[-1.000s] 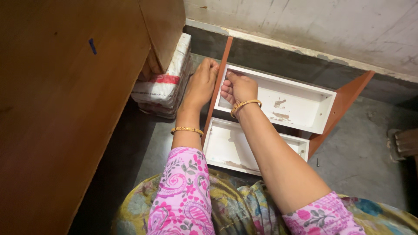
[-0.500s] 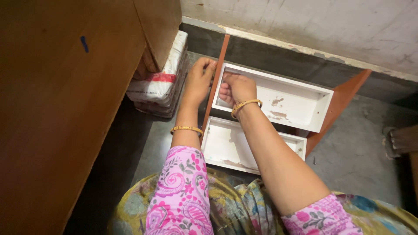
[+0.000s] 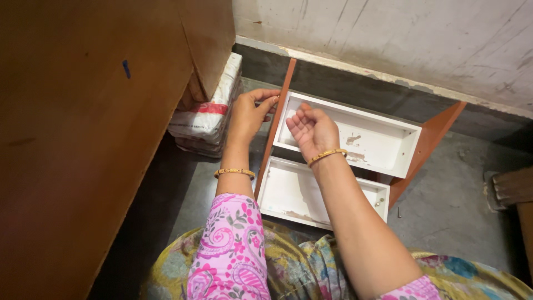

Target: The person removes screws from a two-tier white drawer unit using their hands. They detach the side panels and separate the drawer trays, leaving the components disassembled on the floor.

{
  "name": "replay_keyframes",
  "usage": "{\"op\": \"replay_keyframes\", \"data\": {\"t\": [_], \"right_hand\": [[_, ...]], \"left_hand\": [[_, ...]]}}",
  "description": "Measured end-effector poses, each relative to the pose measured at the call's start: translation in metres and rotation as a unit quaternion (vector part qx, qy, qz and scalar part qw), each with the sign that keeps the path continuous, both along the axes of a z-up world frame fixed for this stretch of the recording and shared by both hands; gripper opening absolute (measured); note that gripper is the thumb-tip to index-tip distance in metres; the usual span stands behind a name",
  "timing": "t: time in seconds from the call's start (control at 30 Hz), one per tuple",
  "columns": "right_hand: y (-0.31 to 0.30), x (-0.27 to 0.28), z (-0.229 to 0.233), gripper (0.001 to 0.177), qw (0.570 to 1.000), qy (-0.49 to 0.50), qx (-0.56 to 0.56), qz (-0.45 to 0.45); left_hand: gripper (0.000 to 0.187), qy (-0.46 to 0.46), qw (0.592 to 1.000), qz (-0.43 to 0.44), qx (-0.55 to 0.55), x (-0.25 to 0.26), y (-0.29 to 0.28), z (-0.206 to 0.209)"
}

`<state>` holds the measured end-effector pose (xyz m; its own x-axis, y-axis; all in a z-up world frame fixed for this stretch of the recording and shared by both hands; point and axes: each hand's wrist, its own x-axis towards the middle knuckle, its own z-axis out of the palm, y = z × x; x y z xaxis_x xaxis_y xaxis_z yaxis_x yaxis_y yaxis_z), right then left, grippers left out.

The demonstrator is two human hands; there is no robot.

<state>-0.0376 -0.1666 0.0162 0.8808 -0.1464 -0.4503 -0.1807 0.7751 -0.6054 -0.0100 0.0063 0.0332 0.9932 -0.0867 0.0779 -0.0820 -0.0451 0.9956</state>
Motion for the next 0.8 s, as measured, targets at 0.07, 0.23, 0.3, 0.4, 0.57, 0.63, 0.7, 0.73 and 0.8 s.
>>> {"op": "replay_keyframes", "data": {"t": [0.07, 0.23, 0.3, 0.4, 0.57, 0.63, 0.7, 0.73, 0.8], "right_hand": [[0.004, 0.001, -0.004, 0.043, 0.996, -0.033, -0.084, 0.029], [0.017, 0.002, -0.003, 0.048, 0.975, -0.042, -0.210, 0.061], [0.017, 0.002, 0.002, 0.047, 0.969, -0.043, -0.236, 0.061], [0.016, 0.001, 0.010, 0.048, 0.971, -0.003, -0.238, 0.038], [0.020, 0.003, 0.011, 0.048, 0.958, -0.039, -0.281, 0.051], [0.016, 0.003, 0.009, 0.049, 0.945, -0.052, -0.317, 0.070], [0.010, 0.004, 0.007, 0.051, 0.934, -0.061, -0.337, 0.099], [0.008, 0.002, 0.004, 0.050, 0.952, -0.056, -0.288, 0.087], [0.006, -0.001, 0.000, 0.048, 0.978, -0.050, -0.189, 0.067]], "left_hand": [[0.022, 0.005, 1.000, 0.001, -0.008, 0.001, -0.001, -0.003], [0.022, 0.004, 0.999, -0.008, -0.039, 0.006, -0.002, -0.013], [0.022, 0.001, 0.999, -0.017, -0.050, 0.009, -0.003, -0.016], [0.022, -0.015, 0.998, -0.027, -0.052, 0.009, -0.007, -0.020], [0.021, -0.020, 0.998, -0.013, -0.058, 0.011, -0.013, -0.028], [0.020, -0.018, 0.998, -0.004, -0.053, 0.015, -0.017, -0.036], [0.022, -0.113, 0.987, 0.082, 0.084, 0.019, -0.025, -0.046], [0.024, -0.158, 0.968, 0.124, 0.152, 0.019, -0.028, -0.051], [0.027, -0.191, 0.950, 0.160, 0.189, 0.021, -0.032, -0.058]]}}
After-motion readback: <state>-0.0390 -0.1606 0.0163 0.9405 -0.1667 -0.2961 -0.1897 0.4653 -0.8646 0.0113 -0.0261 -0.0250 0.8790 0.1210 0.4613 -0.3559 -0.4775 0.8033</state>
